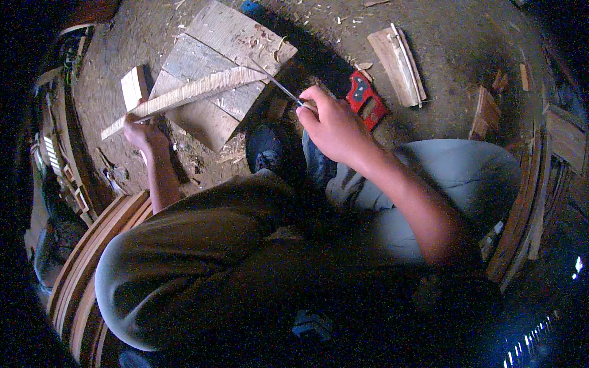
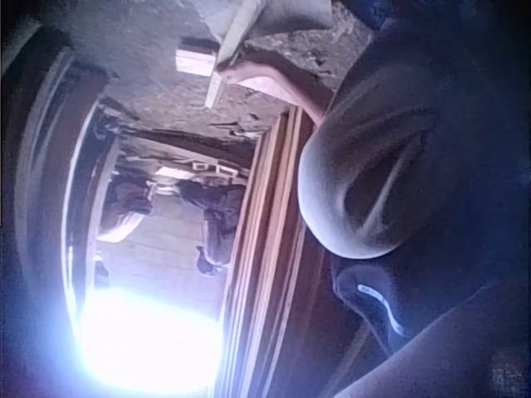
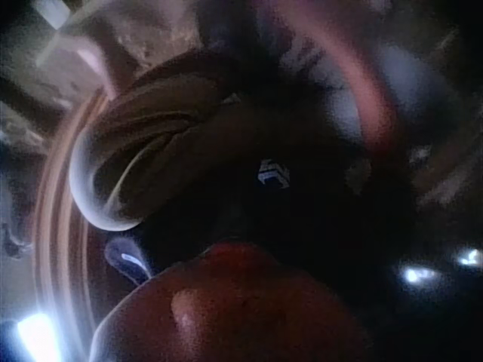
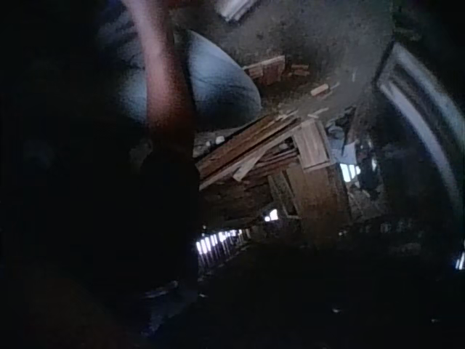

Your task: The person sits on the floor and uses a curved knife to shave and shape a small piece of wood. They hold the wood in one hand and carefully remove thin shavings with the other, occasionally pausing to inspect the surface.

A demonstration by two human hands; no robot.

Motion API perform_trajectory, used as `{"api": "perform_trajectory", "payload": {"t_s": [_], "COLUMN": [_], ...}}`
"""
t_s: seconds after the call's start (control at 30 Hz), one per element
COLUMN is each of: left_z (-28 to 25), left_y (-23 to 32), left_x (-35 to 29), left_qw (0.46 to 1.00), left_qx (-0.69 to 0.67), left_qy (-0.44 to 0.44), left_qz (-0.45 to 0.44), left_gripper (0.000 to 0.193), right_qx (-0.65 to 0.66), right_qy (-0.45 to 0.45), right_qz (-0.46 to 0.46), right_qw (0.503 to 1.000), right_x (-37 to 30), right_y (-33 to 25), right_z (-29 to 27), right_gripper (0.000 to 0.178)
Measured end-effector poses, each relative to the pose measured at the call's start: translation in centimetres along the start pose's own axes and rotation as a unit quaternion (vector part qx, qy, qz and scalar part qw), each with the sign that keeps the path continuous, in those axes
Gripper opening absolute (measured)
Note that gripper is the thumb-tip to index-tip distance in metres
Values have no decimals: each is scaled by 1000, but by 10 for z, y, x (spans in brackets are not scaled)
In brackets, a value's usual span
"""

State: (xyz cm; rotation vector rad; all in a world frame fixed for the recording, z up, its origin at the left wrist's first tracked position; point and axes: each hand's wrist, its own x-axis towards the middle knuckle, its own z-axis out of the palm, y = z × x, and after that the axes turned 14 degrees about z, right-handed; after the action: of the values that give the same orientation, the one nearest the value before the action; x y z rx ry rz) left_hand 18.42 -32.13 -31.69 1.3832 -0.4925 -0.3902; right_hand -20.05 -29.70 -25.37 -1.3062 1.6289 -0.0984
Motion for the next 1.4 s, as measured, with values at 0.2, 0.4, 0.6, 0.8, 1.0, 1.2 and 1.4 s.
{"api": "perform_trajectory", "payload": {"t_s": [0.2, 0.4, 0.6, 0.8, 1.0, 1.2, 1.4], "left_z": [-4, 2, 11, 17, 1, 0, 3], "left_y": [0, 7, 22, 7, -10, -12, -5], "left_x": [-3, -10, -21, -24, -20, -19, -25], "left_qw": [1000, 1000, 993, 998, 998, 997, 998], "left_qx": [7, -12, -67, -19, 2, 5, -2], "left_qy": [-25, -17, -90, -48, -44, -46, -26], "left_qz": [11, 15, 23, 46, 46, 56, 55], "left_gripper": [30, 30, 32, 31, 25, 21, 25], "right_qx": [-8, -40, -20, -72, -90, -41, -34], "right_qy": [40, 75, 90, 122, 119, 134, 162], "right_qz": [-74, -102, -103, -131, -116, -103, -64], "right_qw": [996, 991, 990, 981, 982, 985, 984], "right_x": [-1, -1, -2, 2, 4, 6, 14], "right_y": [2, 3, -12, -3, -4, 2, 7], "right_z": [2, 1, -6, -10, -9, -5, -13], "right_gripper": [24, 26, 29, 27, 27, 26, 24]}}
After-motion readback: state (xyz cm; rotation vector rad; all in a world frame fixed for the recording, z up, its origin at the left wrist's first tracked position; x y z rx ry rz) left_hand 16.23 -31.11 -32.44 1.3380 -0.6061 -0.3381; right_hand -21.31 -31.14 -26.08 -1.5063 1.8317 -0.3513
